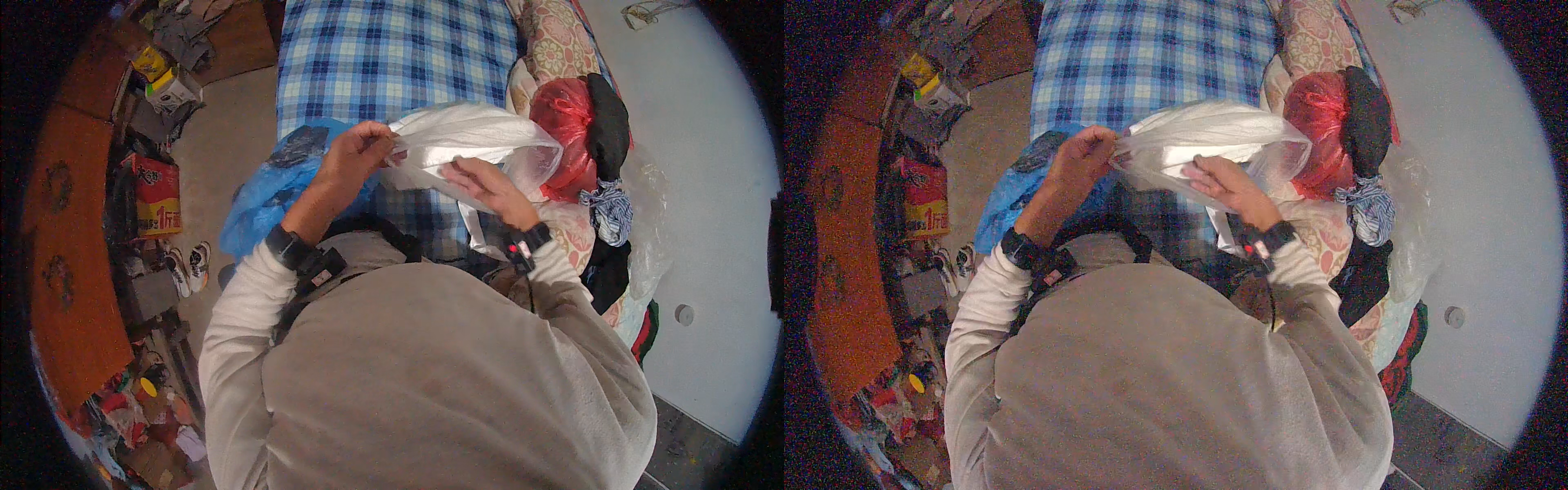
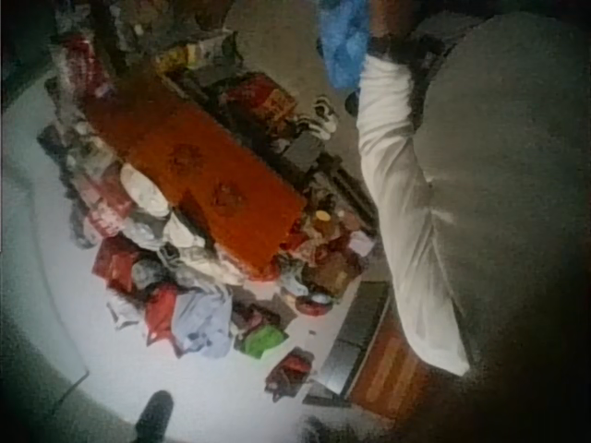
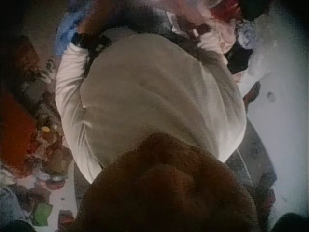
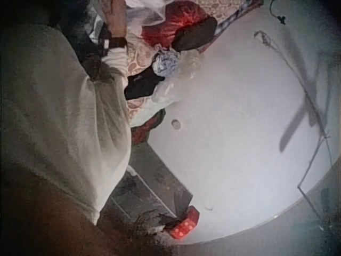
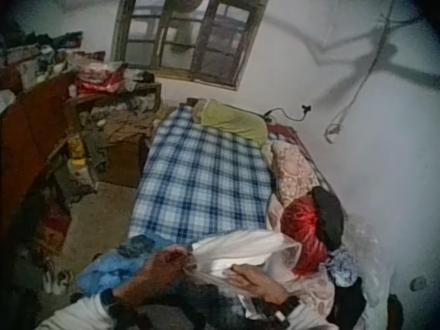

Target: The person folds a white cloth, places it into a blue plastic bag, and ties the bag closed. They then pick up a red plastic bag and place it on a pile of other bags. The person unfolds and refolds the white cloth, places it back into the blue bag, and ties the blue bag again. Finally, they adjust the red bag on the pile.

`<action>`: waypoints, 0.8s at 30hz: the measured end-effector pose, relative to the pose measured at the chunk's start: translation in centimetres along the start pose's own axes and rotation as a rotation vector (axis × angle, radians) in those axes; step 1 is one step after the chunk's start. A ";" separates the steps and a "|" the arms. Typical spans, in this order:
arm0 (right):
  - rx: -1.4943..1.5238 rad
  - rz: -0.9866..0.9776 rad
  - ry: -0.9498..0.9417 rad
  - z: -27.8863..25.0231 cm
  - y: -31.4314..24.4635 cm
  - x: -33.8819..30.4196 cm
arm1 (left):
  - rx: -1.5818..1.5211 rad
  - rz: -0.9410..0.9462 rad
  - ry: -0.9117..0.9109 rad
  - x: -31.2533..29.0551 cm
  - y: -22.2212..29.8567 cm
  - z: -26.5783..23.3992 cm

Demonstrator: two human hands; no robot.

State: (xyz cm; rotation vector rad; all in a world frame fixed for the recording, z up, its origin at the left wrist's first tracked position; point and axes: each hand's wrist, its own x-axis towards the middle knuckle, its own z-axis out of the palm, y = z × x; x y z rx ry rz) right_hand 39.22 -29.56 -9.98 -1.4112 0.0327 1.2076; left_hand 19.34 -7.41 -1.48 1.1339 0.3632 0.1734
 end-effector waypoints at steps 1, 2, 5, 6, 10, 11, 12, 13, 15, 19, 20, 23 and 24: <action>-0.181 -0.025 -0.078 -0.4 -1.3 -2.3 | 0.006 -0.003 0.011 0.1 0.0 -0.2; -0.340 -0.087 -0.230 -0.5 -2.6 -4.3 | -0.003 0.018 0.012 0.2 -0.1 -0.5; -1.307 -0.770 0.301 -1.7 -6.8 -7.9 | -0.056 0.063 -0.011 0.5 -0.4 -1.0; -1.579 -1.071 0.522 -2.9 -8.0 -8.7 | -0.092 0.069 -0.030 0.5 -0.4 -1.1; -1.660 -1.042 0.876 -8.2 -8.0 -8.5 | -0.113 0.062 -0.042 0.6 -0.5 -1.4; -1.610 -1.047 0.801 -9.2 -7.0 -7.2 | -0.122 0.064 -0.037 0.6 -0.5 -1.5; -1.555 -0.961 0.750 -10.2 -6.1 -6.0 | -0.130 0.066 -0.032 0.6 -0.4 -1.6; -0.899 -0.511 0.535 -11.2 -5.5 -5.1 | -0.139 0.069 -0.026 0.6 -0.3 -1.7; -0.848 -0.545 0.531 -13.0 -5.4 -4.0 | -0.115 0.090 -0.050 0.7 -0.2 -1.9; -0.764 -0.799 0.481 -13.5 -7.7 -4.5 | 0.014 0.137 -0.057 0.9 -0.3 -2.0; -0.734 -0.841 0.459 -13.1 -8.7 -5.2 | 0.041 0.103 -0.025 0.9 -0.3 -2.0; -0.297 -0.755 0.368 -10.7 -10.5 -8.0 | -0.008 0.132 0.035 0.8 0.3 -2.3; -0.185 -0.771 0.335 -9.8 -10.9 -8.9 | -0.081 0.174 0.037 0.7 0.8 -2.5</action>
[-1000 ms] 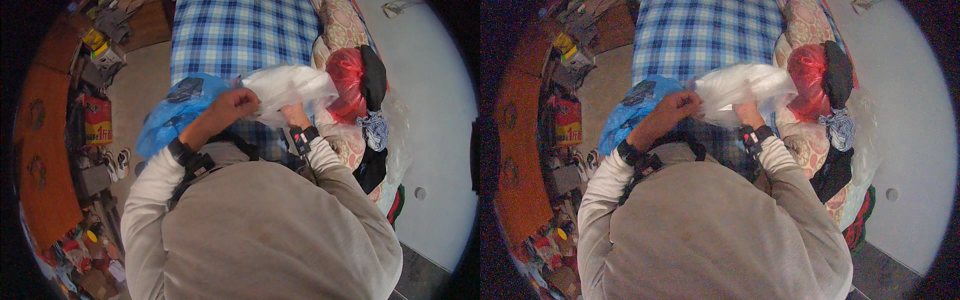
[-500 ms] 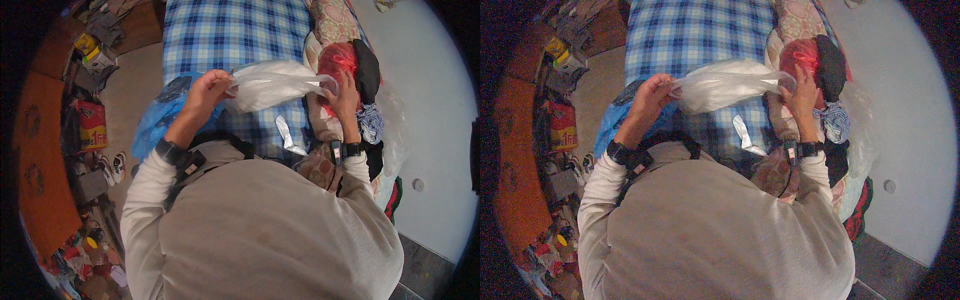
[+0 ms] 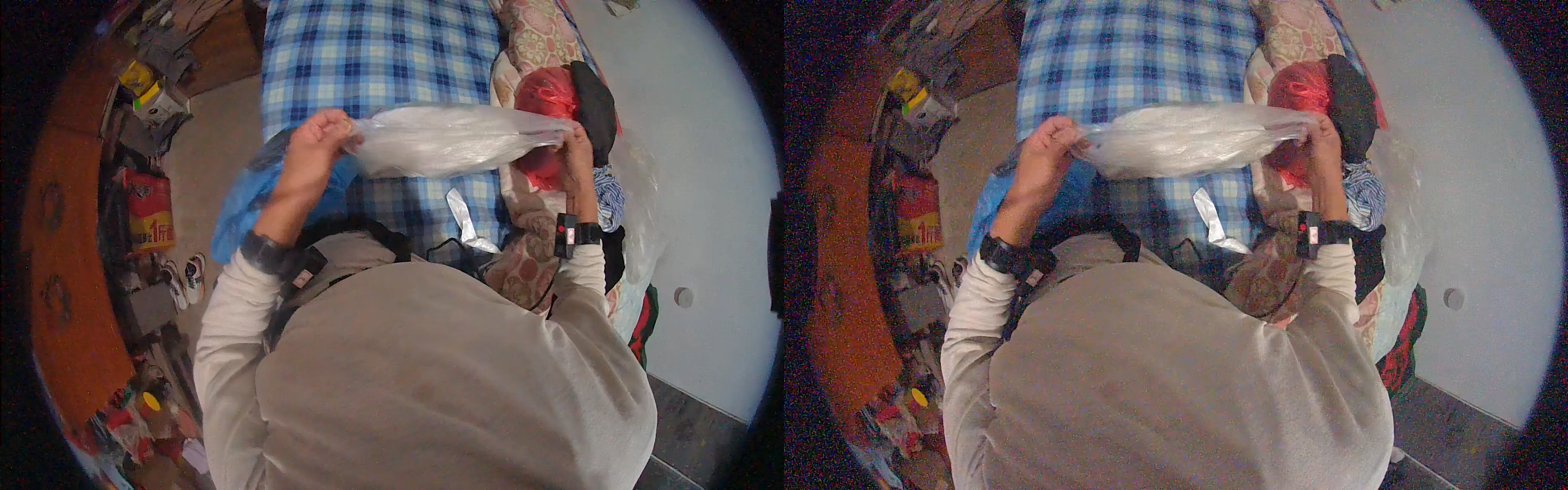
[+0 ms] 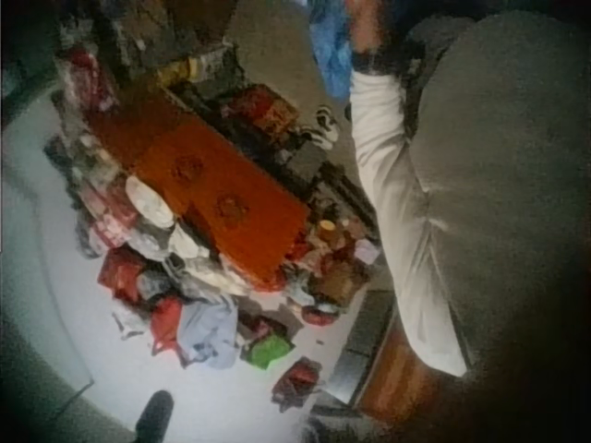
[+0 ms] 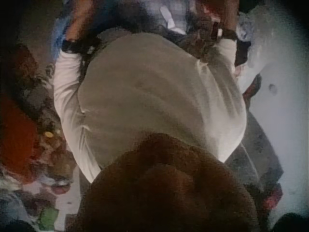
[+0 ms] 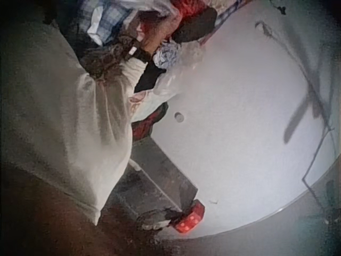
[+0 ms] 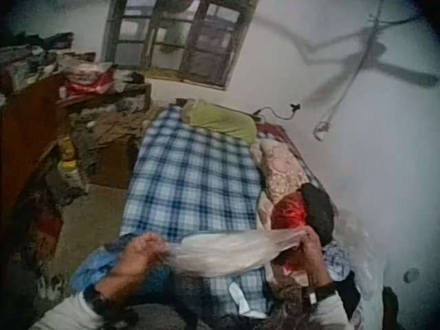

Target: The person folds a white cloth, places it into a blue plastic bag, and ties the bag closed. They then pick up a red plastic bag and place it on a pile of other bags. The person unfolds and refolds the white cloth, places it back into the blue bag, and ties the blue bag again. Finally, they adjust the red bag on the pile.

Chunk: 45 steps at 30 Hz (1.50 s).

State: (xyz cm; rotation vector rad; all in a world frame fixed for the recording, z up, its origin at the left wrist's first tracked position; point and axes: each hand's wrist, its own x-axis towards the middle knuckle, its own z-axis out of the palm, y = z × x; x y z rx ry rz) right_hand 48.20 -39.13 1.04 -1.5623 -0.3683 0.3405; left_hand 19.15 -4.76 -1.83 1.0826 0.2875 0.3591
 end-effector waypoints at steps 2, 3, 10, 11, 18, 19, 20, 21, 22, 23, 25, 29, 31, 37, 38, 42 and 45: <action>0.096 -0.013 0.011 0.7 -1.9 -1.2 | -0.182 0.079 -0.066 0.1 1.3 -0.4; 0.161 -0.004 0.021 0.9 -2.6 -1.6 | -0.289 0.126 -0.136 0.3 2.3 -0.8; -0.160 0.108 0.048 -1.5 -1.0 -3.1 | 0.298 0.228 0.006 -0.8 7.7 -3.3; -0.139 0.135 0.084 -2.3 -0.6 -3.2 | 0.472 0.310 0.050 -1.4 8.3 -4.5; -0.420 -0.020 0.220 -2.6 -2.3 -2.8 | 1.111 -0.010 0.015 -6.9 5.4 -14.1; -0.504 -0.077 0.320 -1.2 -3.2 -2.6 | 1.260 0.046 0.026 -7.6 4.5 -14.9; -0.538 -0.228 0.325 0.6 -4.1 -2.3 | 1.427 0.051 0.033 -8.3 3.9 -15.7; -0.557 -0.358 0.347 2.6 -5.0 -2.2 | 1.391 -0.021 0.023 -8.9 3.4 -16.2; -0.555 -0.434 0.420 4.7 -6.2 -2.1 | 1.364 -0.139 0.009 -9.2 2.9 -16.4; -0.362 -0.430 0.314 7.0 -6.9 -2.6 | 1.341 -0.244 0.001 -9.4 2.8 -16.6; -0.380 -0.385 0.015 11.8 -8.2 -3.5 | 1.292 -0.254 0.180 -9.2 3.2 -16.5; -0.040 -0.132 -0.785 22.0 -8.3 -7.3 | 1.148 0.063 0.382 -9.0 4.7 -15.3; 0.042 -0.209 -1.223 27.8 -6.5 -9.3 | 1.049 0.093 0.406 -8.7 5.6 -14.7; -0.711 -1.063 -1.033 39.4 4.0 -8.2 | 1.030 0.115 0.425 -8.2 7.0 -13.8; -0.920 -0.835 -1.144 39.3 5.3 -6.2 | 1.069 0.138 0.451 -8.5 7.1 -13.9; -1.588 -0.110 -1.317 37.8 8.6 -0.2 | 1.003 -0.109 0.352 -11.0 7.1 -14.7; -1.334 -0.320 -1.179 36.5 9.0 0.5 | 0.958 -0.214 0.170 -14.8 5.9 -14.8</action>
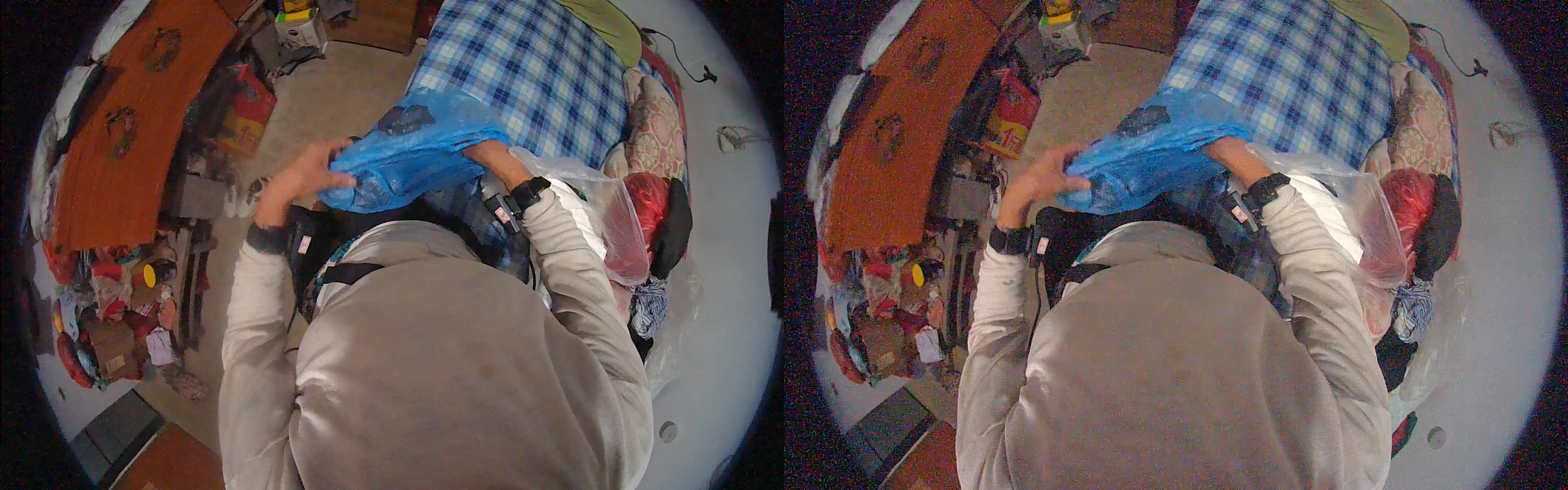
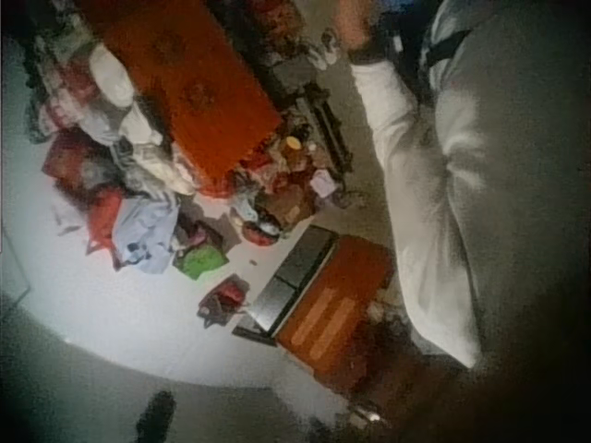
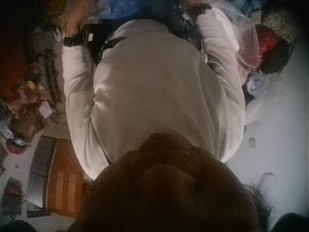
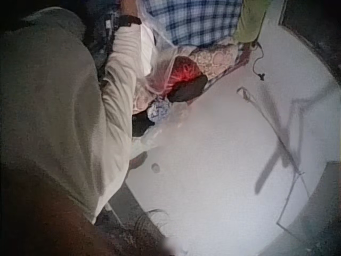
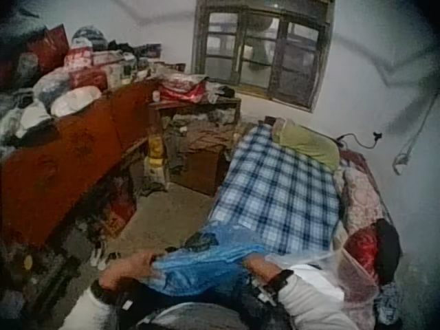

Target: The person folds a white cloth, places it into a blue plastic bag, and ties the bag closed. They then pick up a red plastic bag and place it on a pile of other bags. The person unfolds and refolds the white cloth, places it back into the blue bag, and ties the blue bag again. Finally, they adjust the red bag on the pile.

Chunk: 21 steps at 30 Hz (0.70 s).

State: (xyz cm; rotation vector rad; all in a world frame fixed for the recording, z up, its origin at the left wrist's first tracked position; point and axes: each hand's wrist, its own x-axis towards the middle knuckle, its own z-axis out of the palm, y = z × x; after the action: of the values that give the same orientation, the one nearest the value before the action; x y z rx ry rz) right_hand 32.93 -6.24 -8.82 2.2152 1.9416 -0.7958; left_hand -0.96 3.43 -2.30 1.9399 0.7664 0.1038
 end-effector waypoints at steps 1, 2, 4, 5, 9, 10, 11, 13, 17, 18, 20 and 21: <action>0.059 -0.048 0.064 0.2 -0.1 -0.2 | 0.075 0.009 -0.018 -0.4 -0.5 0.6; 0.104 -0.083 0.107 0.3 -0.1 -0.5 | 0.162 -0.012 -0.025 -1.0 -1.0 1.4; 0.168 -0.128 0.152 0.5 -0.3 -0.8 | 0.438 -0.055 0.078 -1.4 -1.9 2.3; 0.183 -0.137 0.164 0.4 -0.2 -0.8 | 0.284 -0.055 0.325 -1.2 -2.2 2.3; 0.190 -0.189 0.324 0.3 0.0 -0.7 | -0.309 -0.080 0.966 0.4 -1.8 -0.2; 0.176 -0.218 0.407 0.3 -0.3 -0.6 | -0.466 -0.012 1.105 0.6 -1.2 -0.6; 0.156 -0.252 0.496 0.3 -0.7 -0.6 | -0.580 -0.011 1.067 0.6 -0.3 -0.5; 0.077 -0.290 0.574 0.1 -1.9 -0.6 | -0.820 -0.066 1.014 1.0 2.2 0.9; 0.309 -0.088 -0.005 -0.9 -4.6 -0.6 | -0.025 0.516 0.352 0.1 7.3 7.7; 0.354 -0.093 0.023 -1.3 -4.5 -0.9 | 0.055 0.625 0.241 -0.1 8.0 8.1; 0.478 -0.142 0.176 -2.4 -3.2 -1.9 | 0.184 0.699 0.129 -0.3 8.9 8.2; 0.558 -0.156 0.267 -3.2 -1.8 -2.6 | 0.228 0.640 0.130 -0.5 9.0 7.5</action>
State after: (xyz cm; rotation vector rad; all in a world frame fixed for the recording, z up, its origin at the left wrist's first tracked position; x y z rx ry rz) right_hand 32.11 -6.98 -4.50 2.6065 2.2545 -1.2522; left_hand 5.79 -5.33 1.64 2.3539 0.2159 0.5535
